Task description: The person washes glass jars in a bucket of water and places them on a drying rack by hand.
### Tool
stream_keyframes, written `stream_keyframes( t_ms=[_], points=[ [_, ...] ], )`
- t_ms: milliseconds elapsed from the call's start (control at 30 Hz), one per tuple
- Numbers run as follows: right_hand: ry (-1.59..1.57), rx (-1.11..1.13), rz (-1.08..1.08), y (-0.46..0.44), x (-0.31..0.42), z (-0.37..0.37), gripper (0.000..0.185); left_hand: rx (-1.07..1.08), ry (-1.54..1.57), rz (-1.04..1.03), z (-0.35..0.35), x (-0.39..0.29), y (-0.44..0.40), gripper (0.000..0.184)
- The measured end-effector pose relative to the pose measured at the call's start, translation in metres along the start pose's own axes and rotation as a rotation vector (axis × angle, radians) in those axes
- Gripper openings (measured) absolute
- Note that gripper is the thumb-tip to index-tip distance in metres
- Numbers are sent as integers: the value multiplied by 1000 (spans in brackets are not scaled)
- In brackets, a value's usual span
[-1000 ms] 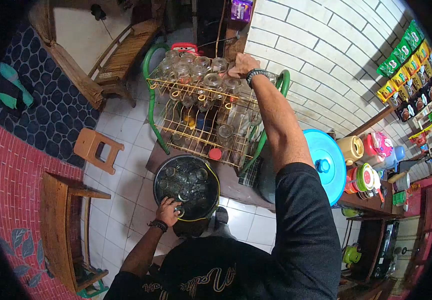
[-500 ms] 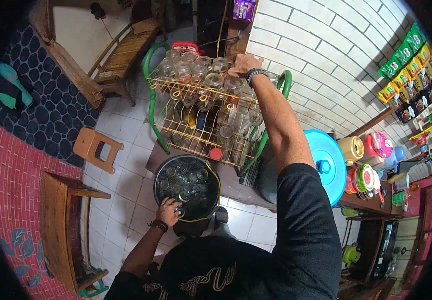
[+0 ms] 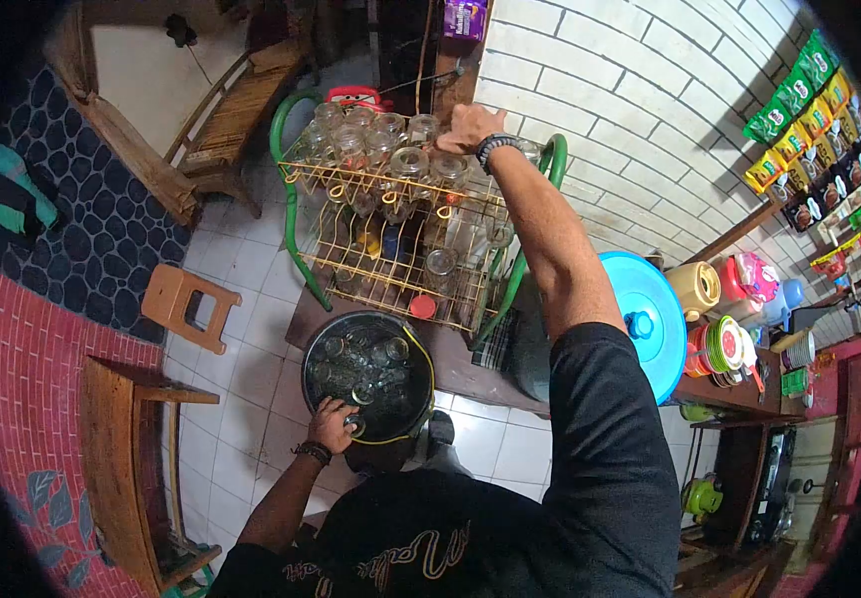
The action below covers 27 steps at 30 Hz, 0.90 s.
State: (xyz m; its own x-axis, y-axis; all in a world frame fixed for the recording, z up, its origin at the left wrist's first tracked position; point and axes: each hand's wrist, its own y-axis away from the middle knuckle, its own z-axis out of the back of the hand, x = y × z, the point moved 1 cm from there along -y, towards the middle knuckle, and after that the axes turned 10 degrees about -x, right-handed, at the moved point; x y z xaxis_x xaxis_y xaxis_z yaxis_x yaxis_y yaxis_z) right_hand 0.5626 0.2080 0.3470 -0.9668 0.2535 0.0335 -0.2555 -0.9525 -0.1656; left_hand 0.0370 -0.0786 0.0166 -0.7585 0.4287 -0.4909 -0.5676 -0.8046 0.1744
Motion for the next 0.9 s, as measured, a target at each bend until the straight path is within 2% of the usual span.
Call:
stream_keyframes(
  t_ms=[100, 300, 400, 433, 500, 533, 600, 667, 767, 900],
  points=[
    [-3, -158, 38, 3, 5, -10, 62, 16, 20, 22, -8, 8, -1, 47],
    [-41, -18, -80, -8, 3, -1, 54, 18, -4, 45, 2, -2, 1, 48],
    [-114, -160, 83, -38, -36, -13, 49, 0, -2, 69, 2, -4, 2, 47],
    [-83, -179, 167, -18, -32, 11, 47, 3, -1, 70, 1, -3, 3, 47],
    [-80, -64, 282, -15, -52, 13, 46, -3, 23, 44, 3, -3, 0, 46],
    [-12, -77, 344, -14, -55, 8, 51, -2, 24, 43, 6, -6, 0, 46],
    [-70, 31, 264, -4, -63, 6, 57, 24, 28, 69, 11, -10, 0, 46],
    [-35, 80, 209, 5, -58, 8, 56, 6, 22, 50, 7, -7, 0, 45],
    [-42, -129, 284, -6, -75, -21, 48, -5, 29, -8, 0, 3, -1, 45],
    [-40, -130, 215, -9, -76, -24, 47, 13, 71, -33, 17, -10, 0, 45]
  ],
)
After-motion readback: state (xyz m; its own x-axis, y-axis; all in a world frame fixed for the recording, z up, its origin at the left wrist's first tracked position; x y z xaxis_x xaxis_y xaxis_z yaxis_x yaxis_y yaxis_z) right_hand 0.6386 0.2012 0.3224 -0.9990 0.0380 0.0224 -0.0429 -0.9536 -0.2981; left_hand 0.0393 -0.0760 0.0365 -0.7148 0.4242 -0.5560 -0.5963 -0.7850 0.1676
